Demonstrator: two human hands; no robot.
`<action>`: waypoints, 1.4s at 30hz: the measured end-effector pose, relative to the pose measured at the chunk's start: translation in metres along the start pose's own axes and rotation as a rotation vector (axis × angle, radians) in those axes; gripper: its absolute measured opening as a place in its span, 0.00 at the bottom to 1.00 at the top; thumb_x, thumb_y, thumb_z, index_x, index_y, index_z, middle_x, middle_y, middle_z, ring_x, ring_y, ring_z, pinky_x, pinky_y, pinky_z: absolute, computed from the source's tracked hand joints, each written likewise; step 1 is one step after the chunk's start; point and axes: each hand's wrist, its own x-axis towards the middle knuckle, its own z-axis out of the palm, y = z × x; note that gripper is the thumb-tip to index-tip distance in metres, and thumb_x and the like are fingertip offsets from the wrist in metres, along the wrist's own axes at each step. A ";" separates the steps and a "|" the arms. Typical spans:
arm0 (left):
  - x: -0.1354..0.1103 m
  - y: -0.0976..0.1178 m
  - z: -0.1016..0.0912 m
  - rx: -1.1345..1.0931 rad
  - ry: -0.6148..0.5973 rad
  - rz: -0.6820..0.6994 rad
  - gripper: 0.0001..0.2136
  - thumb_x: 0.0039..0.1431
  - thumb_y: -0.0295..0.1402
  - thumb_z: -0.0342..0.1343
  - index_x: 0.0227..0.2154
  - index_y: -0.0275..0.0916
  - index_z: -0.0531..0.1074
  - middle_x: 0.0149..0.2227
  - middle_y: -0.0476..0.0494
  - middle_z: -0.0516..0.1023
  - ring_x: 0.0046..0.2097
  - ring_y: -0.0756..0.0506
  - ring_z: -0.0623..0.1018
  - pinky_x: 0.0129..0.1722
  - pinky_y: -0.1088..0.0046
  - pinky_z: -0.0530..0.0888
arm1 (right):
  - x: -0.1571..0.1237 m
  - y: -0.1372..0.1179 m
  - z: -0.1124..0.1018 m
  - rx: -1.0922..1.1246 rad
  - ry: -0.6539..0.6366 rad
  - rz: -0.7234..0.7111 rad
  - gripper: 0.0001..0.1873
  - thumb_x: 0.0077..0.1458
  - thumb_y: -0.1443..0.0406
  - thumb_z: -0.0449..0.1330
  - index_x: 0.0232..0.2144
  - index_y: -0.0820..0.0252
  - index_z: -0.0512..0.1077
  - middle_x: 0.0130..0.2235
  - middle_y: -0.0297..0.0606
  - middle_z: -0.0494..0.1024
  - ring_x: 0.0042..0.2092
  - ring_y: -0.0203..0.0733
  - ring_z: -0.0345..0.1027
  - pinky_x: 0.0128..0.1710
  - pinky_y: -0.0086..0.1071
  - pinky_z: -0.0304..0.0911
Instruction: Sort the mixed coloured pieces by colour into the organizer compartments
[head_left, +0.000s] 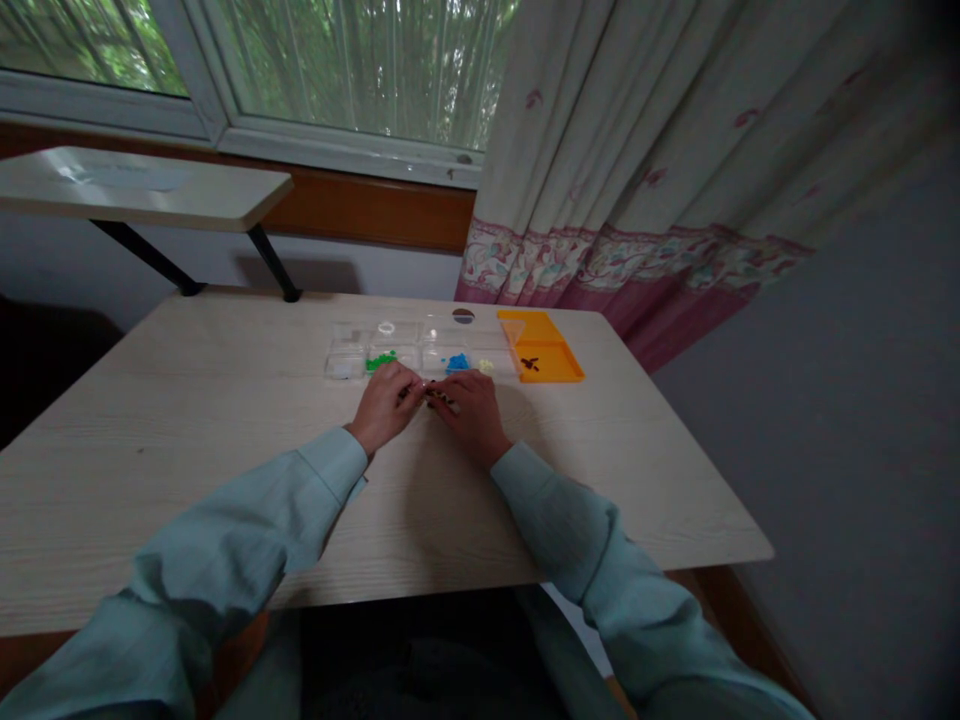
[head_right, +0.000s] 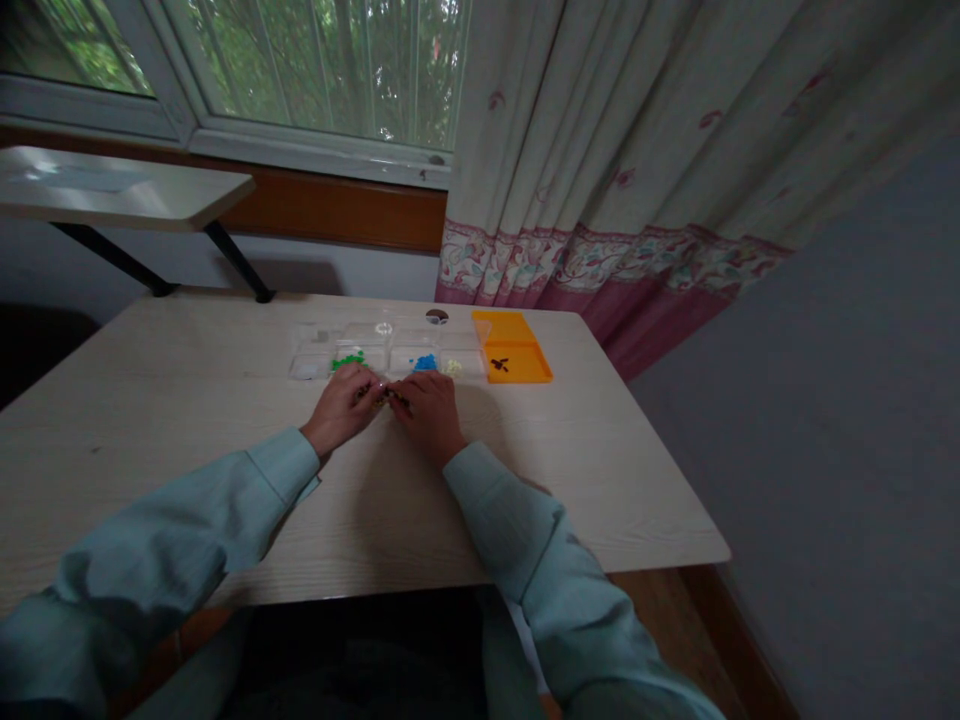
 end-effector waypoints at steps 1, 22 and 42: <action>0.000 0.000 0.000 0.001 -0.002 0.003 0.12 0.66 0.38 0.48 0.30 0.39 0.71 0.32 0.44 0.70 0.40 0.44 0.69 0.42 0.64 0.68 | 0.000 0.000 -0.001 0.000 -0.005 -0.006 0.14 0.63 0.58 0.55 0.45 0.52 0.77 0.42 0.38 0.78 0.49 0.43 0.65 0.53 0.37 0.53; -0.002 0.001 -0.005 0.002 0.014 -0.037 0.12 0.66 0.36 0.48 0.28 0.40 0.72 0.32 0.44 0.70 0.39 0.44 0.69 0.42 0.63 0.67 | -0.001 0.129 -0.050 -0.268 0.392 0.641 0.17 0.57 0.56 0.54 0.35 0.60 0.79 0.43 0.46 0.76 0.49 0.53 0.59 0.48 0.43 0.51; -0.002 0.001 -0.006 -0.012 0.060 -0.024 0.13 0.66 0.37 0.48 0.27 0.39 0.71 0.31 0.44 0.69 0.38 0.44 0.69 0.41 0.65 0.67 | -0.009 0.141 -0.053 -0.352 0.360 0.734 0.19 0.57 0.58 0.52 0.36 0.64 0.79 0.44 0.52 0.74 0.49 0.56 0.57 0.47 0.48 0.49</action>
